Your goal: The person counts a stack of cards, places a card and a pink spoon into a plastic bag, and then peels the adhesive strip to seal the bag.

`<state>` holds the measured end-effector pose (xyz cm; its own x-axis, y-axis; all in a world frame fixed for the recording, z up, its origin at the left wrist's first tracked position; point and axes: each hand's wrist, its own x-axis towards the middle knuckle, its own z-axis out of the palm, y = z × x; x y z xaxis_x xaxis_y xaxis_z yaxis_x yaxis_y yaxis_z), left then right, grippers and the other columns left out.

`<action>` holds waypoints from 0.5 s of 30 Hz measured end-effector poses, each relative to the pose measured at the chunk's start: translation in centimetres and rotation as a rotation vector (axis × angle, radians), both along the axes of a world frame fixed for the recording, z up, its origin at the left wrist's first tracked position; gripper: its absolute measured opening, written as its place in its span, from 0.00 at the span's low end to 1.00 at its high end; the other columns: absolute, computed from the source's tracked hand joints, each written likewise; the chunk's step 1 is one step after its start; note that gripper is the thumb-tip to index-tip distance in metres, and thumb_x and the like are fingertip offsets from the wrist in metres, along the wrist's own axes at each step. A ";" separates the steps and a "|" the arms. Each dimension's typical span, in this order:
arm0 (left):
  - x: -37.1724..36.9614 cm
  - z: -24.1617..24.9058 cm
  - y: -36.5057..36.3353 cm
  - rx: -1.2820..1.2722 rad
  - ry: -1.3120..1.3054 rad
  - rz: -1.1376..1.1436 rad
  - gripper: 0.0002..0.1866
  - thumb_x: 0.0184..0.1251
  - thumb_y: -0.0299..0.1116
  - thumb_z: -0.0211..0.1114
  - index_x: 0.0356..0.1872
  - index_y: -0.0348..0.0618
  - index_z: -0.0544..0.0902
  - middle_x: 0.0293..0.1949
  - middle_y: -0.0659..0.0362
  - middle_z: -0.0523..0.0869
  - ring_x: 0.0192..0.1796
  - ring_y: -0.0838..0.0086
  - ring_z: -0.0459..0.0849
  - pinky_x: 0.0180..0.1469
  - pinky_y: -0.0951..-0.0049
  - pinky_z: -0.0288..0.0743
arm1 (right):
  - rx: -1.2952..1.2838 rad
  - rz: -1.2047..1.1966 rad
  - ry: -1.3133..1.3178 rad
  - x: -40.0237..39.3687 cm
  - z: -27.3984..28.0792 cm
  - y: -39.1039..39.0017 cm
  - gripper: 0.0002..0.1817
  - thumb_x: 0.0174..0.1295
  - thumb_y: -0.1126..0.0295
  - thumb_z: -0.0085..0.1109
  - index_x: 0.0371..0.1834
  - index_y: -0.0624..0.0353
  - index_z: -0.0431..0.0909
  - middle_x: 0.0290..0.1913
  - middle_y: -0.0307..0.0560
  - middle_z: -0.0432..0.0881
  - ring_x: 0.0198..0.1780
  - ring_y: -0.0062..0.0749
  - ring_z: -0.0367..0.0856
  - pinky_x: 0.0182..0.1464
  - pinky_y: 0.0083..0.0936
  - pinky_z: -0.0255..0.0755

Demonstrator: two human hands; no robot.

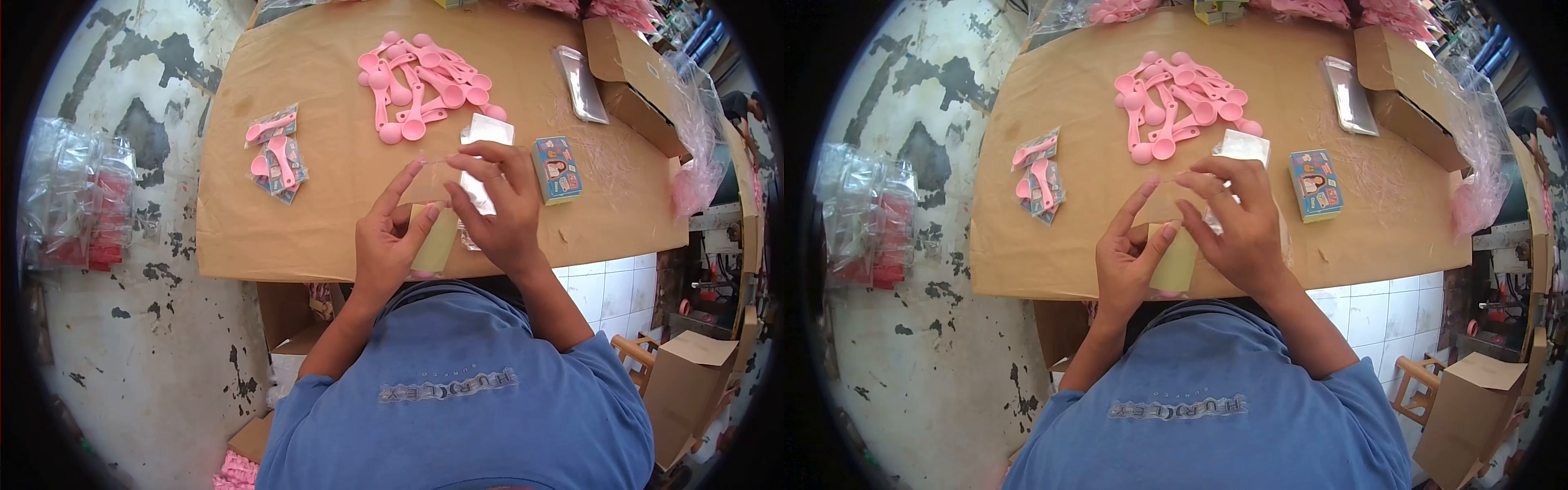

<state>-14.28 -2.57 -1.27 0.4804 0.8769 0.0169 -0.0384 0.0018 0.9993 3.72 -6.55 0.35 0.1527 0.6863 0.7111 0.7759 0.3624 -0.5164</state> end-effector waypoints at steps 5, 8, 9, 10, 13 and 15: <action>0.4 0.9 -0.5 0.151 0.145 -0.012 0.33 0.78 0.27 0.71 0.81 0.40 0.72 0.22 0.75 0.72 0.26 0.92 0.66 0.30 0.86 0.58 | 0.036 -0.043 -0.060 -0.2 -0.4 0.8 0.17 0.57 0.75 0.76 0.50 0.55 0.88 0.54 0.44 0.85 0.50 0.44 0.81 0.50 0.38 0.78; 0.8 1.0 -0.9 0.225 0.192 0.000 0.33 0.77 0.26 0.71 0.81 0.41 0.73 0.21 0.76 0.64 0.25 0.91 0.60 0.30 0.85 0.52 | 0.082 -0.075 -0.072 -0.2 -0.9 1.0 0.16 0.56 0.76 0.76 0.48 0.56 0.88 0.52 0.43 0.86 0.49 0.43 0.81 0.49 0.38 0.78; 0.8 0.8 -0.9 0.248 0.199 -0.003 0.33 0.76 0.26 0.71 0.80 0.41 0.73 0.21 0.76 0.64 0.25 0.90 0.60 0.30 0.85 0.53 | 0.093 -0.082 -0.069 -0.2 -1.1 1.0 0.15 0.55 0.76 0.75 0.47 0.56 0.87 0.51 0.43 0.86 0.49 0.43 0.81 0.48 0.38 0.77; 0.9 0.7 -1.0 0.271 0.204 -0.007 0.33 0.76 0.26 0.71 0.80 0.41 0.73 0.21 0.75 0.64 0.25 0.90 0.59 0.30 0.84 0.53 | 0.103 -0.090 -0.068 -0.1 -1.2 1.1 0.15 0.55 0.77 0.75 0.46 0.57 0.87 0.50 0.43 0.86 0.49 0.43 0.81 0.48 0.38 0.77; 1.0 0.6 -1.2 0.302 0.206 -0.030 0.34 0.76 0.25 0.71 0.81 0.41 0.72 0.21 0.74 0.61 0.25 0.89 0.58 0.30 0.83 0.53 | 0.110 -0.067 -0.052 0.1 -1.1 1.1 0.14 0.54 0.78 0.74 0.44 0.58 0.86 0.49 0.43 0.87 0.49 0.44 0.81 0.48 0.38 0.78; 0.7 1.3 -1.1 0.273 0.237 -0.073 0.34 0.77 0.26 0.70 0.82 0.40 0.71 0.21 0.73 0.70 0.26 0.90 0.64 0.31 0.85 0.58 | 0.095 -0.051 0.021 0.2 -0.9 1.2 0.13 0.55 0.79 0.73 0.43 0.59 0.85 0.49 0.45 0.87 0.50 0.45 0.83 0.51 0.38 0.78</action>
